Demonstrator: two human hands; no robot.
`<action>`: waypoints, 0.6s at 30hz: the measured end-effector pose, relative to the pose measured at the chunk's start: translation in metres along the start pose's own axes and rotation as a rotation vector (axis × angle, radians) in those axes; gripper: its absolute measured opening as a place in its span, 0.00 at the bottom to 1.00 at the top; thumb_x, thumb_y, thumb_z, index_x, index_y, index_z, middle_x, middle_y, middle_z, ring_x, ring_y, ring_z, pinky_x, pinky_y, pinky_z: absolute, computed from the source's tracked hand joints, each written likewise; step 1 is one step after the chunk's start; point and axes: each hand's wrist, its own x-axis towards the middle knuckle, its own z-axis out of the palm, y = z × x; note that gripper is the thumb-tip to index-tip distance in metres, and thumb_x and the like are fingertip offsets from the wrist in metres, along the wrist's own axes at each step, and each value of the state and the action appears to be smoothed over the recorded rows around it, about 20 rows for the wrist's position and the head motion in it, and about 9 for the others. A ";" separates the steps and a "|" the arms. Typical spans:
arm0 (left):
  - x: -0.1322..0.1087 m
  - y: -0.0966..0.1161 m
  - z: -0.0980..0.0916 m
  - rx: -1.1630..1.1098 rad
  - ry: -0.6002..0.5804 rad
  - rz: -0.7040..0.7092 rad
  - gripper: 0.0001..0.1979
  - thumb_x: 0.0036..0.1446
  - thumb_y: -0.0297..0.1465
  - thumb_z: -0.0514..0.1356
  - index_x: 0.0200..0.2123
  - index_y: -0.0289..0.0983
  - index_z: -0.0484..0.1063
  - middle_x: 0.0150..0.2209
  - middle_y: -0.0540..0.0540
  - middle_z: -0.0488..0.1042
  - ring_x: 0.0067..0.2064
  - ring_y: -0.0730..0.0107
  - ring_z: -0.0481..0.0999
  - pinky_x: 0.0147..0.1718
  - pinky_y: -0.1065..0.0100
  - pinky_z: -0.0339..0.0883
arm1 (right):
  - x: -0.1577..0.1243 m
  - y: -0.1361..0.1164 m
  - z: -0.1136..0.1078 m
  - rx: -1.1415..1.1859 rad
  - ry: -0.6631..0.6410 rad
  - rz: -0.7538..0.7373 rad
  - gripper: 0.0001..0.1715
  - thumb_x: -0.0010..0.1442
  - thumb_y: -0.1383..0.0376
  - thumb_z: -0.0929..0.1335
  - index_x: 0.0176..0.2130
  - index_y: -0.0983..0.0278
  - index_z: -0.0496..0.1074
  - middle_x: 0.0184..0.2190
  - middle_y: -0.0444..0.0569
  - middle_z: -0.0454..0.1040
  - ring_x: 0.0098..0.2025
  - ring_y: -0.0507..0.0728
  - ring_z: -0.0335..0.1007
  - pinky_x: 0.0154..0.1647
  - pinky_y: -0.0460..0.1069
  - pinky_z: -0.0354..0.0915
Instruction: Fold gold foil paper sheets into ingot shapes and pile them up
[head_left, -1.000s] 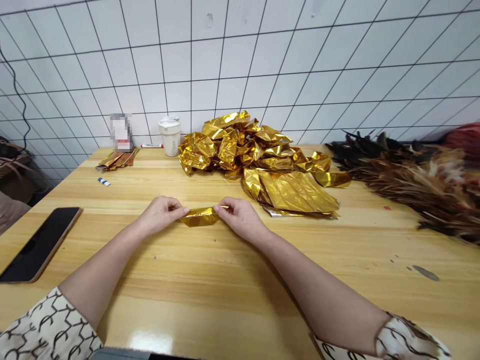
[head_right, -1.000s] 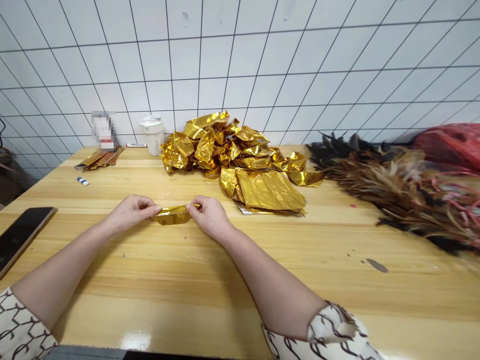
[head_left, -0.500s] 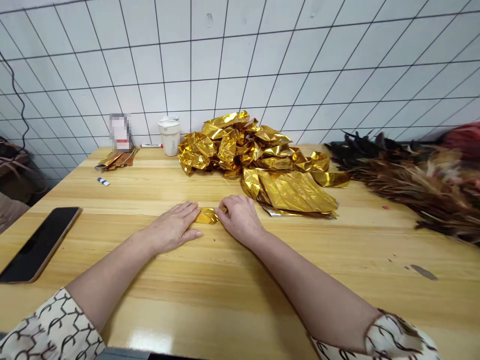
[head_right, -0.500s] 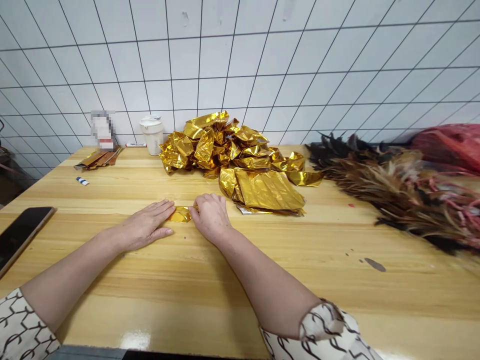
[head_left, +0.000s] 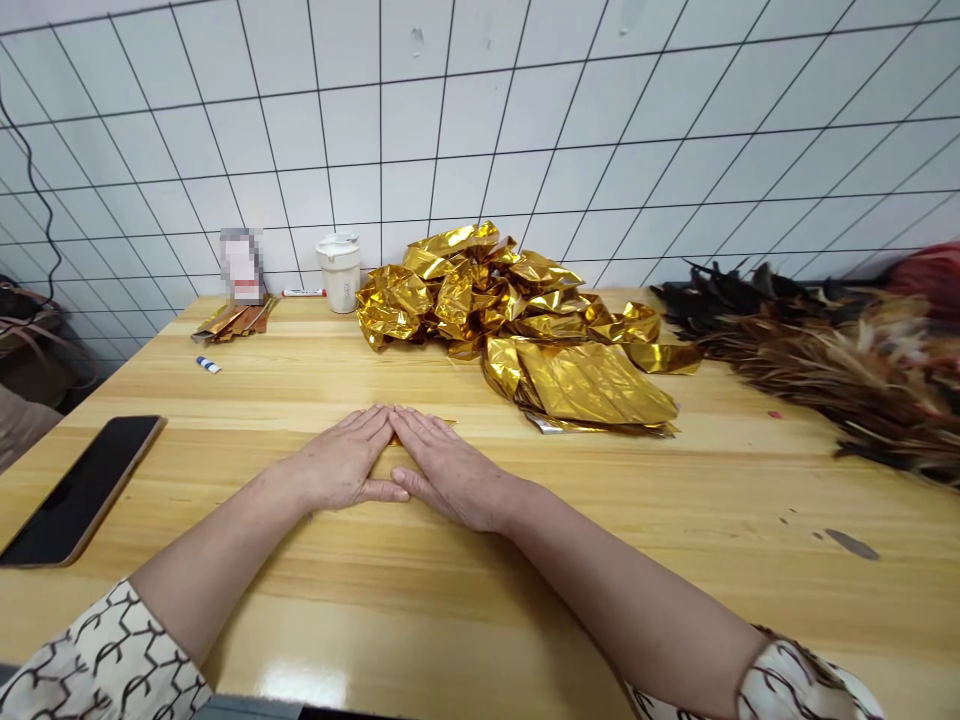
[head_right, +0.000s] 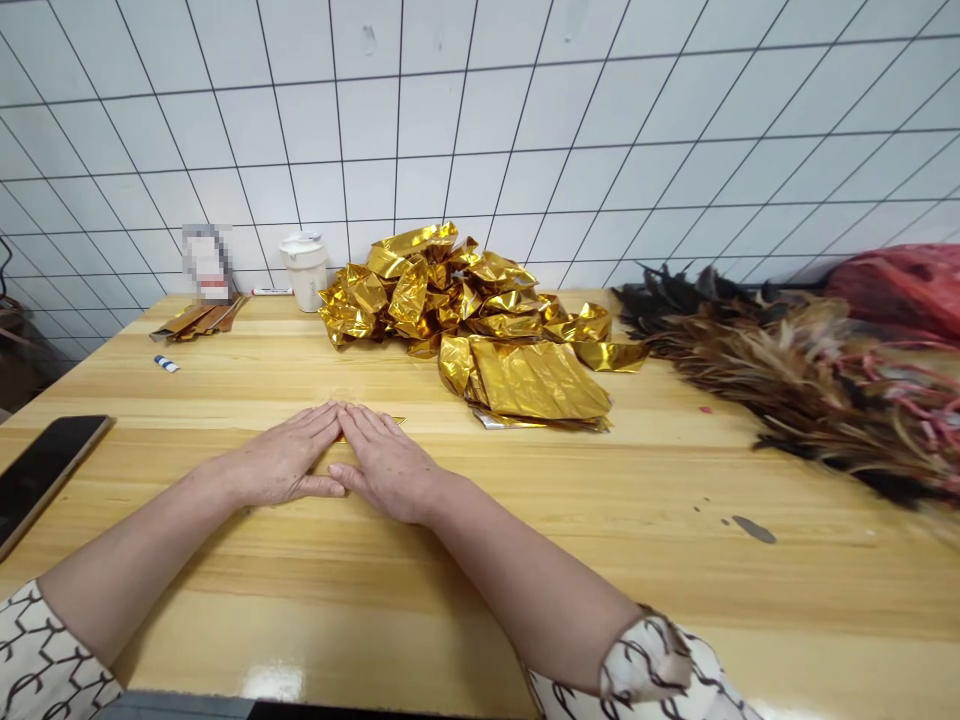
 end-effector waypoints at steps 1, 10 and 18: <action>0.000 0.000 0.000 0.008 -0.001 -0.003 0.46 0.56 0.57 0.50 0.65 0.28 0.46 0.66 0.29 0.48 0.67 0.51 0.48 0.63 0.53 0.46 | -0.001 0.002 0.000 -0.003 -0.005 0.021 0.42 0.65 0.52 0.56 0.66 0.77 0.44 0.67 0.65 0.44 0.69 0.64 0.36 0.66 0.61 0.44; 0.001 0.004 0.002 0.043 -0.008 -0.045 0.43 0.58 0.56 0.47 0.65 0.28 0.48 0.66 0.30 0.47 0.67 0.53 0.47 0.63 0.55 0.46 | -0.010 0.009 -0.005 -0.065 -0.046 0.112 0.43 0.64 0.49 0.56 0.66 0.76 0.47 0.67 0.65 0.43 0.69 0.65 0.36 0.66 0.59 0.44; 0.001 0.006 0.004 0.048 -0.010 -0.017 0.42 0.60 0.54 0.47 0.66 0.31 0.45 0.67 0.32 0.45 0.68 0.54 0.46 0.63 0.55 0.46 | -0.009 0.010 -0.002 -0.062 -0.005 0.087 0.43 0.63 0.50 0.58 0.65 0.76 0.49 0.67 0.66 0.46 0.68 0.66 0.39 0.66 0.61 0.46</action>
